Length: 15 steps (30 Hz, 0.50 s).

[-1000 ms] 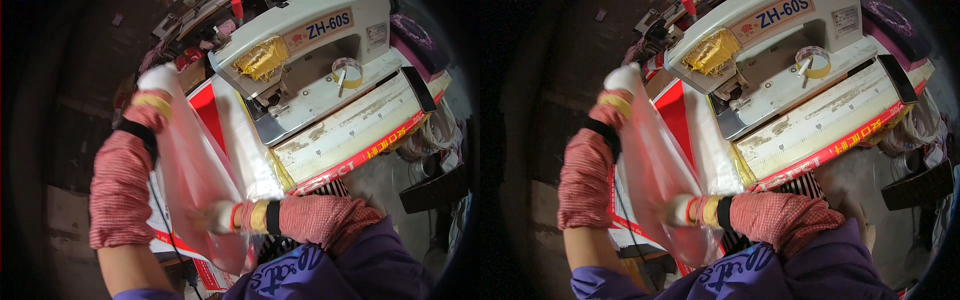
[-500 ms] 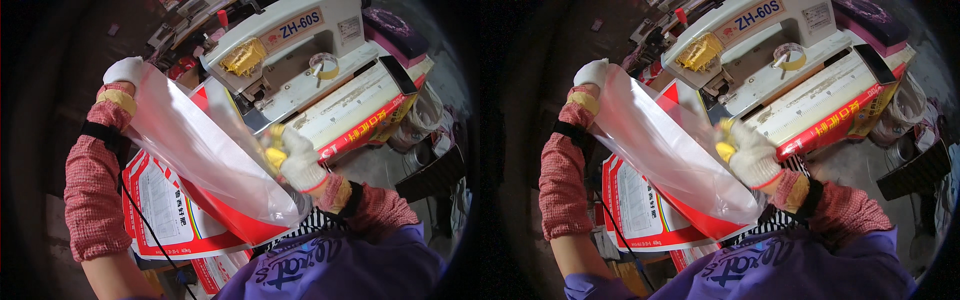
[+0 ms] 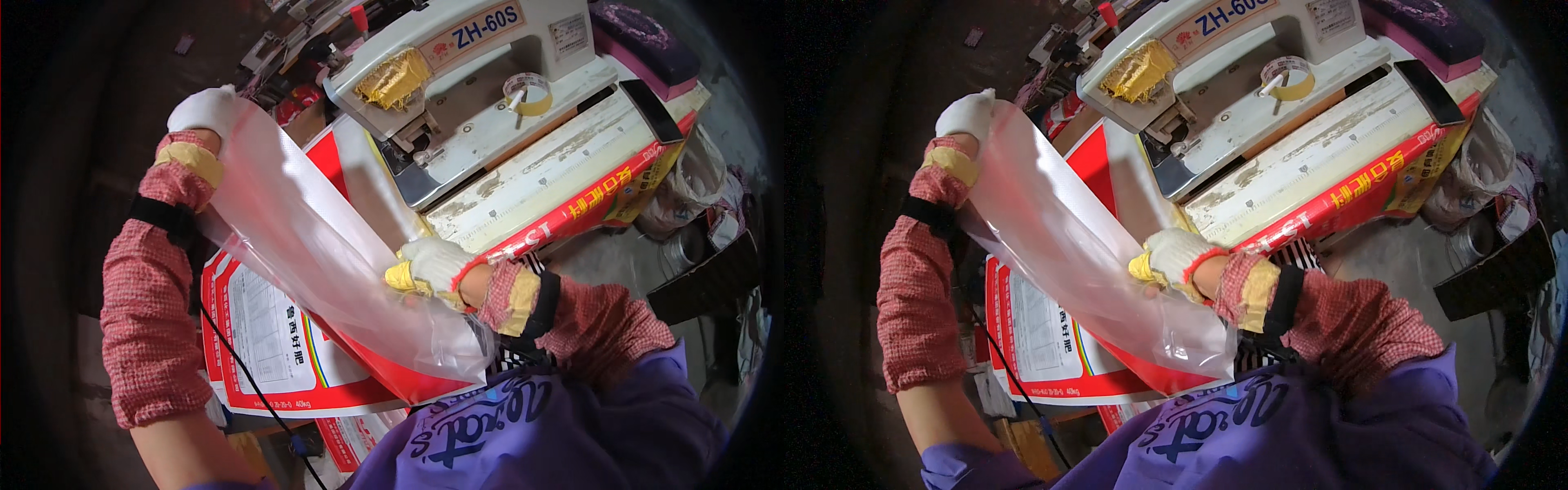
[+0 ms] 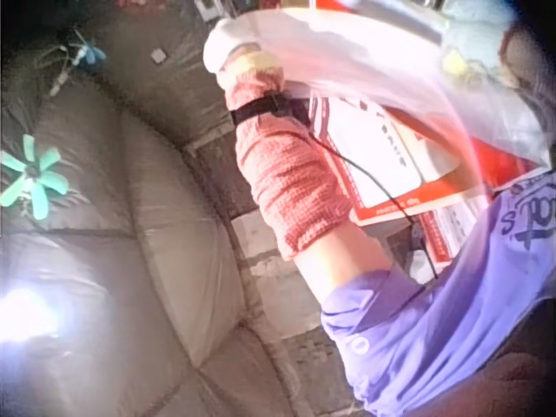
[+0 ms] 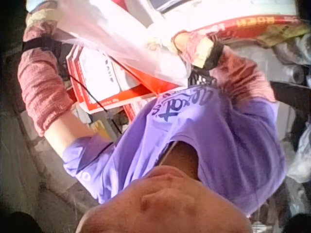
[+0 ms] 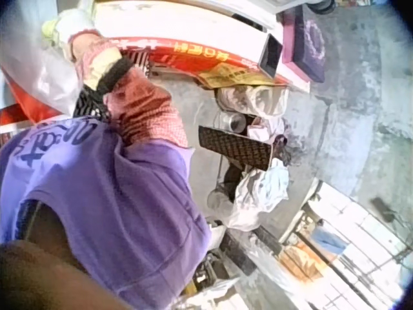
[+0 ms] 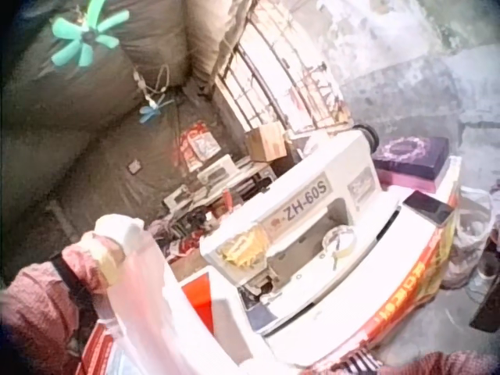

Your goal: Sealing industrial fertilizer bags using a sewing and sealing machine.

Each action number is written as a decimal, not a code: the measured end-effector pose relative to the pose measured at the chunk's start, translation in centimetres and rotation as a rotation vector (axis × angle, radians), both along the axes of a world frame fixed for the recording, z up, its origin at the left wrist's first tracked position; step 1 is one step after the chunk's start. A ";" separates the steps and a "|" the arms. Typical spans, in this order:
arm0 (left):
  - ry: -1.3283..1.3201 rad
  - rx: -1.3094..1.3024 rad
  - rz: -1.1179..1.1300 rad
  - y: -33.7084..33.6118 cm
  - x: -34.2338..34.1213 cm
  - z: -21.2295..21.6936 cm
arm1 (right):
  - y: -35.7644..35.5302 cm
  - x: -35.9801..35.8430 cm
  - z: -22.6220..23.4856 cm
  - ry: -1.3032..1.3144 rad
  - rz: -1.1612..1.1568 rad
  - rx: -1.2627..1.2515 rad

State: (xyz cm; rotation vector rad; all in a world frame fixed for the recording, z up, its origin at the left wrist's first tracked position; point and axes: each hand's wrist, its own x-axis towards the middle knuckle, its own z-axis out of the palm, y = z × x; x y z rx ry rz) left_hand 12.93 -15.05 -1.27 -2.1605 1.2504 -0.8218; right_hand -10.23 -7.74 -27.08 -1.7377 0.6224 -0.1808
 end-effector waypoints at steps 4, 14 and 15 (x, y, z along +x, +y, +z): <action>0.103 -0.103 0.016 -1.5 3.0 2.9 | -0.5 0.7 0.9 -0.112 0.015 -0.142; 0.307 -0.042 -0.405 -7.0 3.3 -21.6 | 2.8 -5.2 -0.6 -0.326 -0.143 0.147; 0.234 0.003 -0.339 -6.6 3.1 -24.4 | 2.1 -8.3 -1.7 -0.379 -0.144 0.153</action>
